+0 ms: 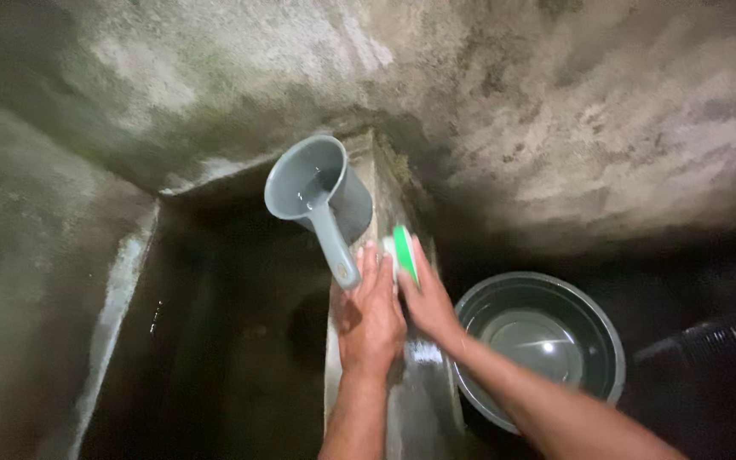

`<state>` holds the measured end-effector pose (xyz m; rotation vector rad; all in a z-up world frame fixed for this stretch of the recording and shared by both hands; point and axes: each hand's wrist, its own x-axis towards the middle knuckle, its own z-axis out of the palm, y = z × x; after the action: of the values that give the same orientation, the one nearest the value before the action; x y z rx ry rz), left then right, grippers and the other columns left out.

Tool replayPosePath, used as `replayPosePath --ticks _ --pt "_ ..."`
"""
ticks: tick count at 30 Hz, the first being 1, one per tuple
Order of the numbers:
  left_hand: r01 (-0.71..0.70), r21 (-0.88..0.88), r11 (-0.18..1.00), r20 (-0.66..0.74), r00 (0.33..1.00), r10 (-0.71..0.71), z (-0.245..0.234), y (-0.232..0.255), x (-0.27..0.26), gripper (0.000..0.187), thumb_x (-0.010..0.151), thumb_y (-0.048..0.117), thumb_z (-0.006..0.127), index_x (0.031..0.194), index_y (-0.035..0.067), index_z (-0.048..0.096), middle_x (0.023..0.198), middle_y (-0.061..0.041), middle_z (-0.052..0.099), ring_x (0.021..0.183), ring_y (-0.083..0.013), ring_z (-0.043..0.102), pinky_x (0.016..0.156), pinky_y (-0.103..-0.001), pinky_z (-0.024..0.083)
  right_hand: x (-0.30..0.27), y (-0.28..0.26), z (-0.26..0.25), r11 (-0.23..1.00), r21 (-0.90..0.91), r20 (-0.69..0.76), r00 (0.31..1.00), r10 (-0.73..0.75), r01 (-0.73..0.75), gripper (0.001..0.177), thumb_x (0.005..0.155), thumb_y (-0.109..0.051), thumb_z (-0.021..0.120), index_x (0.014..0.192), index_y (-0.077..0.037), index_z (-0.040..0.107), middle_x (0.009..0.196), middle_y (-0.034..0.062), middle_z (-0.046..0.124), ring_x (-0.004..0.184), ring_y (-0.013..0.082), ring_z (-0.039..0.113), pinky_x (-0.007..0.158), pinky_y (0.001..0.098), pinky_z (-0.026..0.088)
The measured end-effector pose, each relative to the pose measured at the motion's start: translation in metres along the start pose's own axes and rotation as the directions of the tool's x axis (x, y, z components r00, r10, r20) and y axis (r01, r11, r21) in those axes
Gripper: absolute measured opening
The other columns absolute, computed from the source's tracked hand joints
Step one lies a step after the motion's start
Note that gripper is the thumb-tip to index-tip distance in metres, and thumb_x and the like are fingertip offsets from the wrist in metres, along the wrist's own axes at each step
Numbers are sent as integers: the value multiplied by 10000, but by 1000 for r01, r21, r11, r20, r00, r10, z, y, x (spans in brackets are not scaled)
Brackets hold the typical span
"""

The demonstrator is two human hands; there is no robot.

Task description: The person scrubs a concrete ledge with a green and white brush while repeatedly pouring water from a gray plastic jug to rinse the area. The person also uses their hand to wipe the ledge during the process.

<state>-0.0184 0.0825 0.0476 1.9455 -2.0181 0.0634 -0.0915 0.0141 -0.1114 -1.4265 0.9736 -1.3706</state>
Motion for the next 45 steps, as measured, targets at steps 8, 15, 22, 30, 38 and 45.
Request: replayPosePath --ticks 8,15,22,30,38,45 --pt "45 8 999 60 997 -45 1 0 4 537 963 282 591 1458 93 507 1637 -120 331 1489 -302 326 1132 -501 297 -44 -36 -4 996 -61 -30 998 -63 61 662 1039 -207 534 1619 -70 245 1670 204 328 1536 324 342 1214 398 281" --pt "3 77 997 15 1000 -4 8 -2 5 544 935 280 599 1439 88 526 1625 -121 333 1469 -315 329 1150 -483 272 -184 -45 -17 986 -29 157 973 166 -164 731 998 -143 595 1599 -80 184 1678 150 256 1556 295 245 1215 393 198" --pt "-92 120 988 -51 994 99 18 -12 4 526 947 287 603 1414 49 568 1622 -144 356 1480 -313 348 1202 -453 257 -101 -25 -11 995 -63 27 996 81 -79 654 1022 -260 525 1603 -69 296 1653 158 371 1523 285 375 1214 369 291" --pt "-50 130 990 -13 999 52 14 -7 7 584 900 315 649 1416 58 557 1622 -123 338 1478 -295 318 1189 -454 246 -138 -51 -6 993 -61 -2 995 98 -98 676 1023 -238 544 1608 -67 250 1683 148 309 1544 286 323 1213 382 265" --pt "-1 174 985 106 994 -17 -1 4 5 636 828 404 717 1382 107 622 1623 -105 310 1482 -261 296 1167 -429 269 -132 -43 -13 988 -69 56 988 144 -140 665 1022 -241 546 1608 -93 268 1685 139 313 1542 277 320 1222 379 248" --pt "-100 117 988 -51 993 106 4 -1 6 436 882 405 692 1186 101 761 1596 -152 374 1463 -321 343 1159 -465 287 -72 -45 -14 998 -62 7 1000 -18 18 648 1028 -224 514 1605 -48 278 1670 176 339 1536 287 344 1231 371 264"
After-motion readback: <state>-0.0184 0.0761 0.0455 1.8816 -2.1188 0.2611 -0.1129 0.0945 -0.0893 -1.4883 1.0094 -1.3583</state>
